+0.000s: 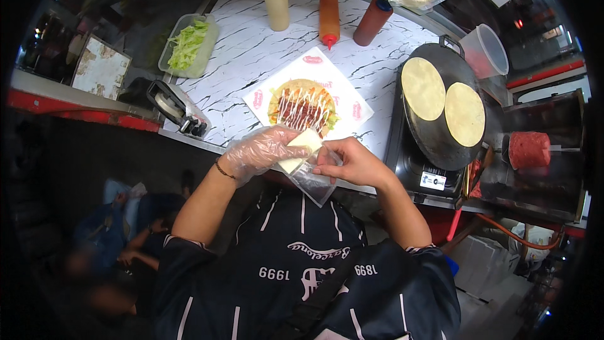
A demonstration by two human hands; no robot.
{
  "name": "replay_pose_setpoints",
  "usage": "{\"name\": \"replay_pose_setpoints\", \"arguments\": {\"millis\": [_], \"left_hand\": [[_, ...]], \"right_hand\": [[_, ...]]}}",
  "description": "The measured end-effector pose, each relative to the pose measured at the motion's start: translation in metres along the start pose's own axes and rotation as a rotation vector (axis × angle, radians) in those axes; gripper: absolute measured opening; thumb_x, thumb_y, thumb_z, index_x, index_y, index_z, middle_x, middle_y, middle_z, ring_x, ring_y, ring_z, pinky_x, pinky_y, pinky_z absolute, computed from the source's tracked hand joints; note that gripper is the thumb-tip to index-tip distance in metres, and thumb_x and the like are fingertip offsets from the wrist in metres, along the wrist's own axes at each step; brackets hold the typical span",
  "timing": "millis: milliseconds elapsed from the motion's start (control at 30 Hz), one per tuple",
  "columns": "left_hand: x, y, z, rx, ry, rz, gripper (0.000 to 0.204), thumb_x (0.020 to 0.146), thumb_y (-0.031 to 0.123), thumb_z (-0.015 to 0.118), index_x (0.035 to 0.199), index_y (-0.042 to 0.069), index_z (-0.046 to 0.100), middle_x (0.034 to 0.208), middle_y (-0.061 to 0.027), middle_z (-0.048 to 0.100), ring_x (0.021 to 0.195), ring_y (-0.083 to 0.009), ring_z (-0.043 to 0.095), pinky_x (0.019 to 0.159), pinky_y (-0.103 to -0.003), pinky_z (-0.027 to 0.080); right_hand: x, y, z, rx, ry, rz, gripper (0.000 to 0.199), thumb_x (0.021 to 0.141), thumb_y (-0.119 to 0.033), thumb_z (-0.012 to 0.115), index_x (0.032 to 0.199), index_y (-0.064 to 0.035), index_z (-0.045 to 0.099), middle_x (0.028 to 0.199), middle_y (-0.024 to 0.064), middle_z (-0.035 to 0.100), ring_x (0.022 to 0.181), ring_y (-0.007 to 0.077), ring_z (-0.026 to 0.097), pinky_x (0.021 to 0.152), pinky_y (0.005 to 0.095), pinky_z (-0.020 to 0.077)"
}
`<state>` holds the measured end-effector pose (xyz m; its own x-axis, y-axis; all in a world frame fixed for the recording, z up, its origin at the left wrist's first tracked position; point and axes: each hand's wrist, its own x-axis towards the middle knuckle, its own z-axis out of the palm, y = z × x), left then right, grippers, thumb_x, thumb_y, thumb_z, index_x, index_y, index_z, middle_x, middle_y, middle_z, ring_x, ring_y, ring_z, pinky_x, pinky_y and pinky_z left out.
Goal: The person assembles tacos by placing lettuce and sliced meat onto tortillas, then adding sauces and cheese. They fold the tortillas and wrap them in paper, repeating the process for multiple tacos.
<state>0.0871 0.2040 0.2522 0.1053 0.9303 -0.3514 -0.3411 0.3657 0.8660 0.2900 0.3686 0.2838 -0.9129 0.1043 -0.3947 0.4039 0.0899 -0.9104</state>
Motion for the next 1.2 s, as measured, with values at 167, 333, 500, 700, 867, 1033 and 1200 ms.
{"name": "replay_pose_setpoints", "arguments": {"millis": [167, 333, 500, 700, 867, 1033, 1200], "left_hand": [[0.009, -0.005, -0.009, -0.153, 0.05, -0.075, 0.032, 0.105, 0.014, 0.073, 0.131, -0.004, 0.07, 0.114, -0.007, 0.077, 0.096, -0.0107, 0.072, 0.084, -0.026, 0.06], [0.007, 0.002, -0.007, -0.208, 0.045, -0.084, 0.029, 0.107, 0.022, 0.069, 0.123, -0.003, 0.073, 0.105, -0.0059, 0.076, 0.09, -0.0095, 0.071, 0.08, -0.026, 0.058], [0.019, -0.004, -0.004, -0.149, 0.162, -0.095, 0.029, 0.11, 0.026, 0.067, 0.122, 0.0, 0.072, 0.105, -0.0027, 0.075, 0.09, -0.0086, 0.068, 0.079, -0.025, 0.056], [0.027, -0.025, -0.007, -0.15, 0.177, -0.044, 0.032, 0.11, 0.028, 0.067, 0.128, 0.001, 0.07, 0.11, -0.001, 0.073, 0.094, -0.0063, 0.065, 0.08, -0.023, 0.053], [0.022, -0.029, -0.018, -0.245, 0.02, -0.054, 0.042, 0.108, 0.026, 0.067, 0.14, -0.001, 0.064, 0.117, -0.0049, 0.075, 0.101, -0.0105, 0.07, 0.088, -0.024, 0.056], [0.01, -0.026, -0.037, -0.361, 0.143, -0.089, 0.041, 0.107, 0.023, 0.067, 0.139, -0.003, 0.064, 0.12, -0.0096, 0.076, 0.104, -0.0163, 0.075, 0.092, -0.03, 0.06], [0.012, -0.023, -0.048, -0.004, 0.491, 0.232, 0.044, 0.109, 0.026, 0.064, 0.141, -0.004, 0.062, 0.122, -0.0141, 0.077, 0.106, -0.0238, 0.076, 0.096, -0.039, 0.061]], "right_hand": [[-0.002, 0.004, -0.001, 0.034, 0.079, 0.034, 0.026, 0.095, -0.015, 0.086, 0.082, -0.0024, 0.066, 0.067, -0.0033, 0.063, 0.059, 0.0046, 0.059, 0.051, 0.0238, 0.0503], [0.0, 0.009, -0.001, 0.012, 0.082, 0.022, 0.026, 0.096, -0.017, 0.084, 0.084, -0.0011, 0.067, 0.069, 0.0002, 0.065, 0.055, 0.0082, 0.061, 0.05, 0.0259, 0.0481], [0.0, 0.007, -0.001, 0.02, 0.098, 0.024, 0.025, 0.095, -0.018, 0.084, 0.086, -0.0005, 0.068, 0.07, 0.0033, 0.066, 0.054, 0.0114, 0.062, 0.051, 0.0279, 0.0474], [0.004, 0.013, 0.004, -0.171, 0.235, -0.077, 0.024, 0.089, -0.015, 0.087, 0.087, -0.0004, 0.069, 0.091, 0.0095, 0.072, 0.087, 0.0168, 0.07, 0.073, 0.0327, 0.0534], [0.017, 0.031, 0.008, 0.054, 0.193, -0.416, 0.015, 0.092, -0.004, 0.077, 0.084, -0.0004, 0.064, 0.124, 0.013, 0.069, 0.116, 0.0187, 0.066, 0.097, 0.0339, 0.0528], [0.016, 0.039, 0.002, 0.515, -0.019, -0.158, 0.016, 0.091, 0.006, 0.065, 0.081, -0.0008, 0.055, 0.152, 0.0163, 0.059, 0.125, 0.0179, 0.06, 0.108, 0.0371, 0.0527], [-0.004, 0.048, -0.002, 0.626, 0.072, -0.179, 0.018, 0.094, 0.006, 0.068, 0.083, -0.0019, 0.057, 0.131, 0.0129, 0.062, 0.121, 0.0183, 0.063, 0.108, 0.038, 0.0559]]}}
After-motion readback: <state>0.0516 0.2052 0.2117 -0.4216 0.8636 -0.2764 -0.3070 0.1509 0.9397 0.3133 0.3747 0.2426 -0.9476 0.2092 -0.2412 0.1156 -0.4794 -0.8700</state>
